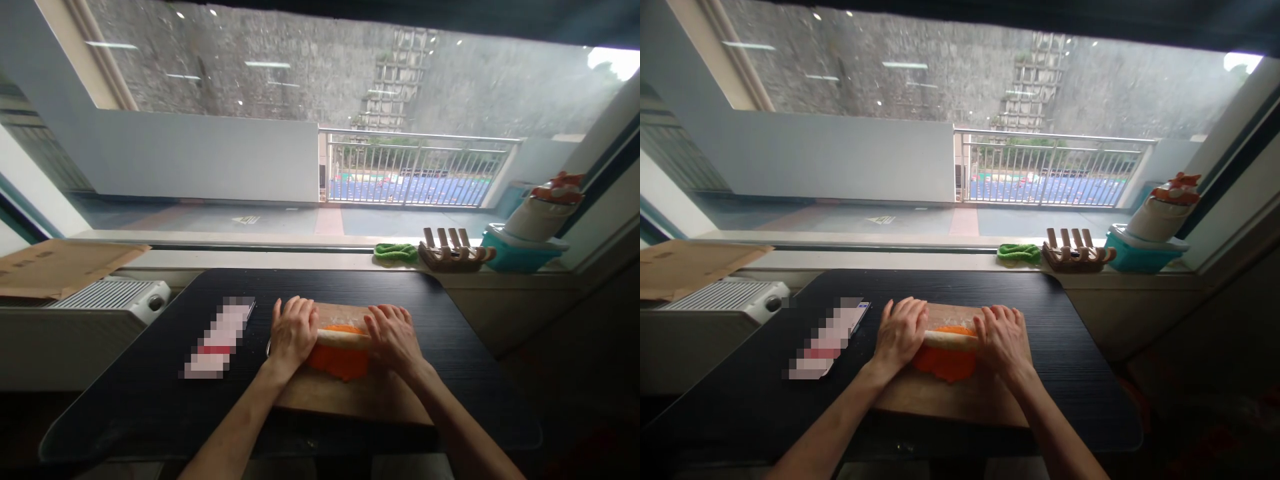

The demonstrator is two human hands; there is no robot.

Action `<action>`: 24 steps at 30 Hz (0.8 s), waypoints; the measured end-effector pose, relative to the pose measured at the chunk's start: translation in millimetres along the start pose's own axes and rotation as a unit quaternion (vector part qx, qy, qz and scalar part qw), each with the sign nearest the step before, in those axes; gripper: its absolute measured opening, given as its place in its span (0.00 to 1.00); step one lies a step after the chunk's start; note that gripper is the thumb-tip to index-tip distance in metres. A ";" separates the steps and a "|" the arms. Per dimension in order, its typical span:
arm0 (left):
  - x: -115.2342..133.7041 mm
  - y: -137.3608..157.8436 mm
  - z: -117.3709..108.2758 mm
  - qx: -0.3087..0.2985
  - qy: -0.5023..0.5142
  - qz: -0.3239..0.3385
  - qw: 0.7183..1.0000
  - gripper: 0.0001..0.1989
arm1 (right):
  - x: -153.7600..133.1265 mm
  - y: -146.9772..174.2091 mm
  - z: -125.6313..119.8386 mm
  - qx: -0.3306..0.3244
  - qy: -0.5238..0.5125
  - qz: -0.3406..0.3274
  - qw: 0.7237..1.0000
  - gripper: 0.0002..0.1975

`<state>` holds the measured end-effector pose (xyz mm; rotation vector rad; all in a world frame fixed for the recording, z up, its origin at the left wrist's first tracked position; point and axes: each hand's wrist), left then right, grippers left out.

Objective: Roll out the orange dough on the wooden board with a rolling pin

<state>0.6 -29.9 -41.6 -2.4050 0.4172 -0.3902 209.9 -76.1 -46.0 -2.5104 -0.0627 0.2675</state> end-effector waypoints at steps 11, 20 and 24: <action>0.2 -3.3 5.1 -0.026 -0.024 0.012 0.999 0.20 | -0.3 -6.6 2.8 -0.007 0.020 -0.009 1.000 0.15; -1.4 3.4 -0.8 -0.058 -0.034 0.047 0.997 0.21 | -2.8 1.0 -2.0 -0.035 -0.001 -0.027 0.999 0.15; -1.8 -4.3 2.7 -0.059 -0.036 0.043 0.997 0.21 | -0.1 -4.4 2.4 -0.039 0.008 -0.016 0.999 0.16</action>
Point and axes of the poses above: each hand's wrist, its own y-axis away from the middle knuckle, its own z-axis out of the palm, x = y × z, and after that the axes turned 13 degrees about x, right-handed
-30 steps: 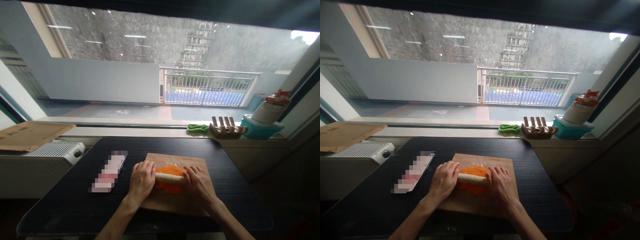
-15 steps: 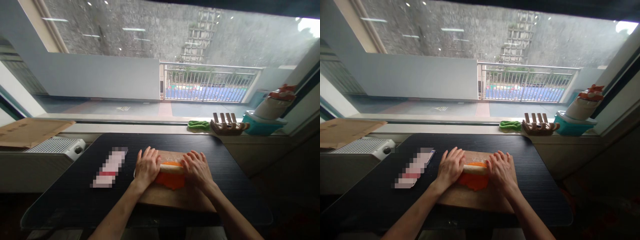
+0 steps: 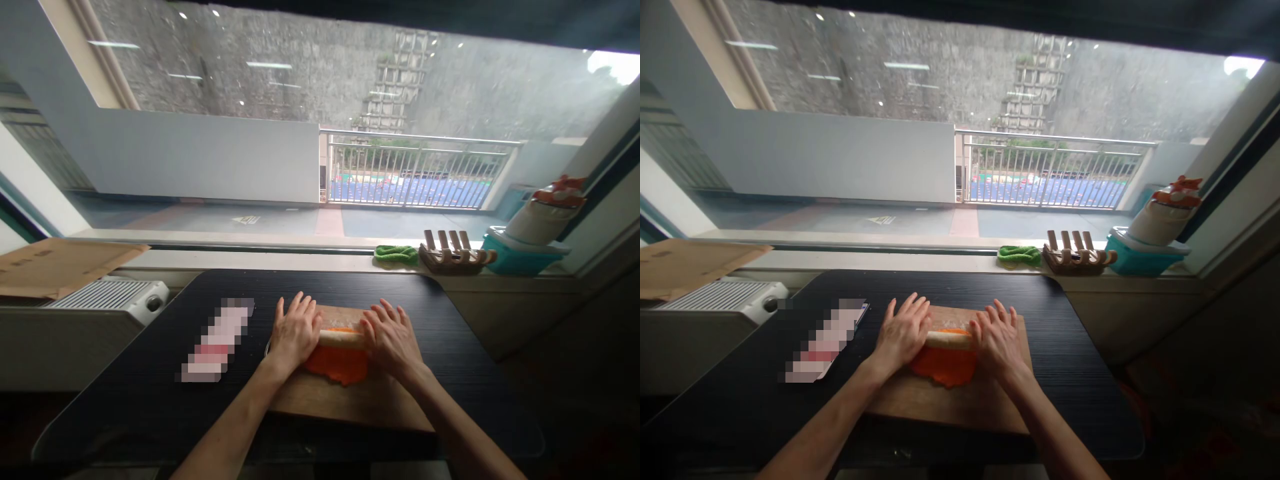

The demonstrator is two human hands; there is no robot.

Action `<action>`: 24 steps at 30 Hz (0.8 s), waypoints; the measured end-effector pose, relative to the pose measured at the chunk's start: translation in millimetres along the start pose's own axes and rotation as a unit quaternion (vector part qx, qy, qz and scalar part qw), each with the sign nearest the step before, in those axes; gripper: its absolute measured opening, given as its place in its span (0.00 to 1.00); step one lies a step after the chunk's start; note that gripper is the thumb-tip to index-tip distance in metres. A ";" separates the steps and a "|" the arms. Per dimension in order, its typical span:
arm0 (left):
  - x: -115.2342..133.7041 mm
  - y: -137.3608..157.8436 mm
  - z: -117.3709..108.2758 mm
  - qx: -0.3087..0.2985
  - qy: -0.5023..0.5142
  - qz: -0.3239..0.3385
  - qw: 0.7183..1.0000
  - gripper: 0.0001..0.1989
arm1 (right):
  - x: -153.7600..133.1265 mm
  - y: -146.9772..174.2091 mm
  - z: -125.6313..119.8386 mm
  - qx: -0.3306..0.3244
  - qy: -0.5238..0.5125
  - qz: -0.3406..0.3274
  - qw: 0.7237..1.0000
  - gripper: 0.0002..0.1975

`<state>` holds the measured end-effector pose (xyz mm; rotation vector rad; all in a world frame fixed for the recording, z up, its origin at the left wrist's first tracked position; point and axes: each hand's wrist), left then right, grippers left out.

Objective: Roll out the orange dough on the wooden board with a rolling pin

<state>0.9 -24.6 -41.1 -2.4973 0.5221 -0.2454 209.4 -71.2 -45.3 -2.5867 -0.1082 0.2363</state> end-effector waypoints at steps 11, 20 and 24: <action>-1.2 -5.6 4.4 -0.005 -0.007 0.000 1.000 0.22 | 1.9 -6.9 1.1 -0.013 0.006 -0.002 1.000 0.17; -0.6 2.3 0.3 -0.021 -0.003 0.011 1.000 0.23 | 5.0 1.5 1.5 -0.014 0.002 -0.046 0.999 0.19; -2.9 -14.0 8.7 -0.019 -0.008 0.000 1.000 0.23 | 5.9 -13.2 5.1 -0.023 0.021 -0.016 0.999 0.20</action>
Point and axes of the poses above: each hand's wrist, its own y-axis away from the middle knuckle, its own z-axis out of the palm, x = y × z, and after that the axes turned 13 degrees about x, right-handed
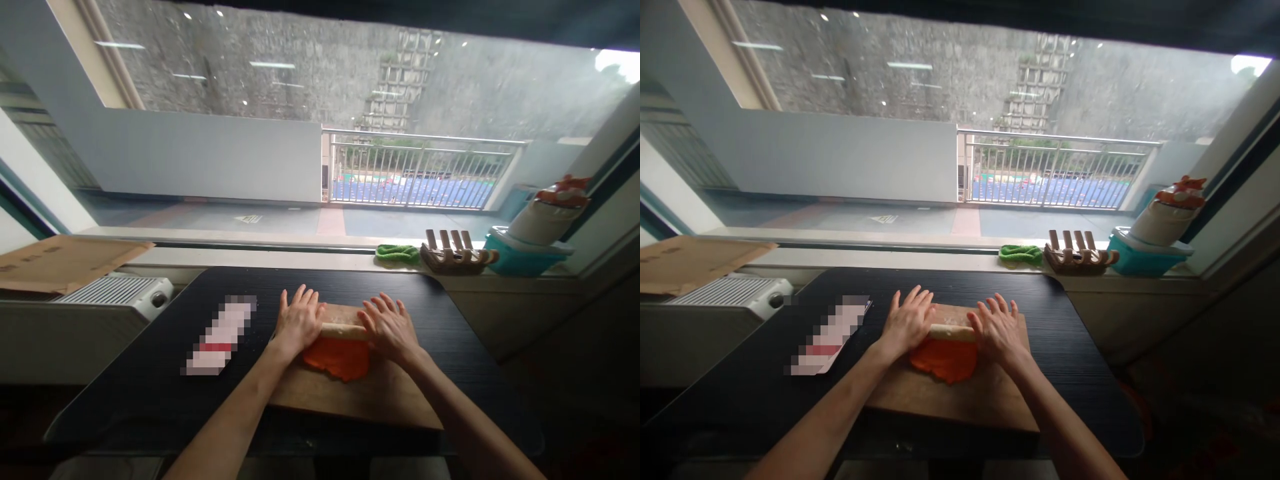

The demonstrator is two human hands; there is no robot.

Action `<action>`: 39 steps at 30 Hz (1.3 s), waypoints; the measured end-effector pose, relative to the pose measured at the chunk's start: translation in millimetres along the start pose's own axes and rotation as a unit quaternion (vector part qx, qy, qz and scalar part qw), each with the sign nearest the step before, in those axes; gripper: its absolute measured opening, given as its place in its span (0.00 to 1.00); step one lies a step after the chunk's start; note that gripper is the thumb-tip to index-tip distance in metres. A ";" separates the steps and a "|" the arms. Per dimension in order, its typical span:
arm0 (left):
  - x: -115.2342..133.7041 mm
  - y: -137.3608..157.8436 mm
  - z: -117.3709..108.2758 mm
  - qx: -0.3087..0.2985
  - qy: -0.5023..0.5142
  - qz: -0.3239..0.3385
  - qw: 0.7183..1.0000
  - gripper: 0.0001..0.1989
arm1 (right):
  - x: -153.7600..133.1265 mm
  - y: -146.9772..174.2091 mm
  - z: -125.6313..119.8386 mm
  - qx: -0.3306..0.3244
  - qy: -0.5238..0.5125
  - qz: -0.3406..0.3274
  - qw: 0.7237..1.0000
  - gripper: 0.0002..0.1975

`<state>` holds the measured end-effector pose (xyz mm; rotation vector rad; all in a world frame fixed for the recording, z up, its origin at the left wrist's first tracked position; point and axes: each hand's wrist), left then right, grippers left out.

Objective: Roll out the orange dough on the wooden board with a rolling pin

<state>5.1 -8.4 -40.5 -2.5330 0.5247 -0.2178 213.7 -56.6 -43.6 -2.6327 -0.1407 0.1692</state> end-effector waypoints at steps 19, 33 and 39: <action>1.2 21.0 -10.3 0.000 0.016 0.017 1.000 0.22 | 1.8 23.2 -1.9 0.036 -0.038 -0.088 0.995 0.20; 2.7 10.2 -9.3 -0.009 0.010 0.010 1.000 0.22 | -0.1 13.5 -1.5 0.028 -0.027 -0.053 0.998 0.19; 2.1 -1.3 -2.4 -0.008 0.005 0.004 1.000 0.22 | 1.2 4.1 0.8 0.025 -0.016 -0.029 0.999 0.20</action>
Point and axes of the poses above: each hand's wrist, its own y-axis away from the middle knuckle, its own z-axis out of the palm, x = y × z, and after that the axes turned 13 degrees about x, right-handed
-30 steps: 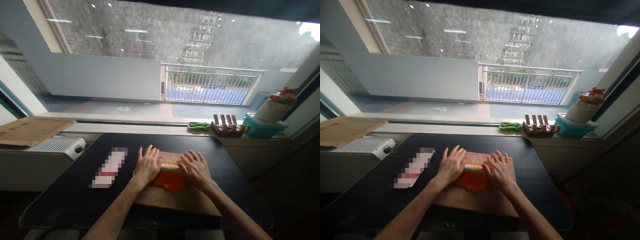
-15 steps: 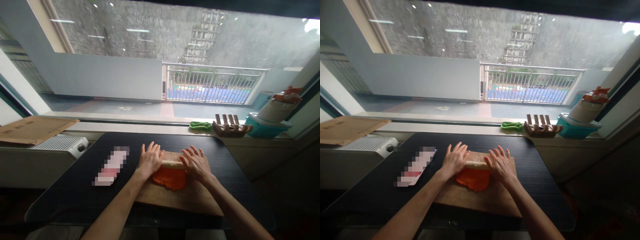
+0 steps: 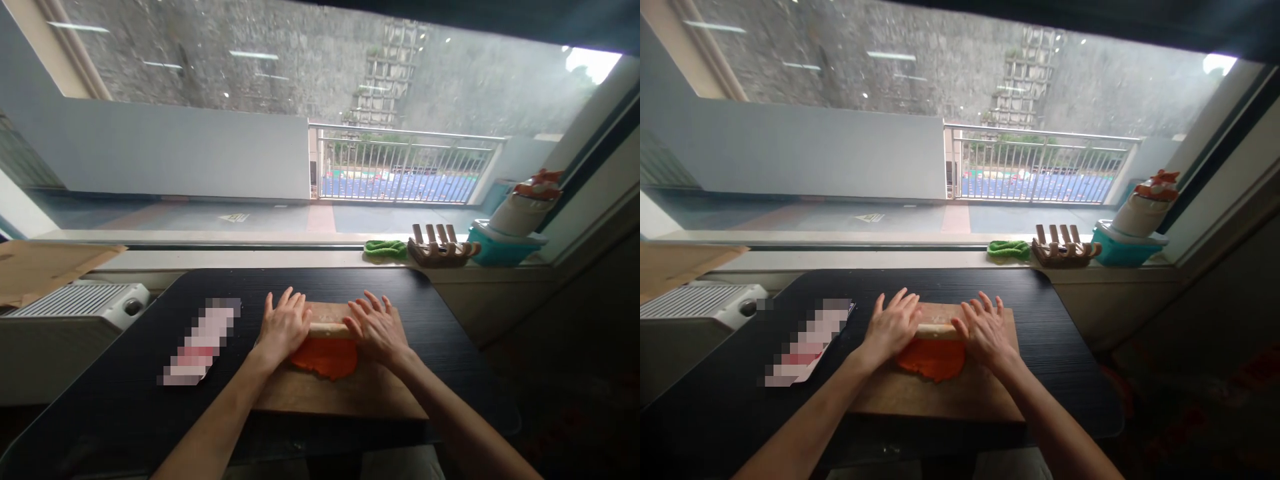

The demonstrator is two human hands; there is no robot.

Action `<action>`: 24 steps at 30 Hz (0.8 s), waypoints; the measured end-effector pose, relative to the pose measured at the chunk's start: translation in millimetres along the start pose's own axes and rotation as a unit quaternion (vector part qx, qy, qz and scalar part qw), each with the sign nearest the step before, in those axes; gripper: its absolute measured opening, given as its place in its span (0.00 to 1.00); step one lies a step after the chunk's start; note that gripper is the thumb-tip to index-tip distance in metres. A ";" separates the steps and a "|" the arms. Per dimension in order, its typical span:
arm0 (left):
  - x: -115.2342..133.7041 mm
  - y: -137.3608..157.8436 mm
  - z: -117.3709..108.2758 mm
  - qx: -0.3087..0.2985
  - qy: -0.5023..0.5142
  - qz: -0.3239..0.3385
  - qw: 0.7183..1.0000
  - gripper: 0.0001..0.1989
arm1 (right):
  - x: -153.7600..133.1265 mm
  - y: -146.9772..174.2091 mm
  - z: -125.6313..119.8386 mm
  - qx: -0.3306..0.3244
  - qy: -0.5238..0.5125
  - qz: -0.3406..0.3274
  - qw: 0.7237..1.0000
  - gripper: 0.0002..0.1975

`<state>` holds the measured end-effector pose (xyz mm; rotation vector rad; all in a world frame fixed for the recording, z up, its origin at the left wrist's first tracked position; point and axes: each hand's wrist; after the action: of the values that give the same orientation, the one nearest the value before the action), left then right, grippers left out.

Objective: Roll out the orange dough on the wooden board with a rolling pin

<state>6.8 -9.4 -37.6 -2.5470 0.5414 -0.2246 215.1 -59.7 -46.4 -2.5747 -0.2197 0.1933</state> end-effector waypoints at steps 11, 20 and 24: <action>-0.9 -8.9 3.3 -0.004 -0.002 -0.008 1.000 0.22 | 0.2 -8.9 1.4 -0.022 -0.009 0.021 0.999 0.21; 3.8 31.5 -15.2 0.008 0.007 0.019 1.000 0.23 | -3.2 30.4 -4.3 0.016 -0.042 -0.064 0.997 0.26; 3.0 10.1 -7.2 0.019 -0.001 0.002 1.000 0.23 | -2.5 8.5 0.3 0.005 -0.007 -0.014 1.000 0.24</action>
<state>4.3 -21.9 -36.6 -2.5091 0.5378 -0.2288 213.6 -67.1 -50.9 -2.5601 -0.2588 0.2022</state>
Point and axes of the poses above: each hand's wrist, its own y-axis away from the middle knuckle, its own z-axis out of the palm, x = y × z, and after that the axes turned 13 degrees about x, right-handed
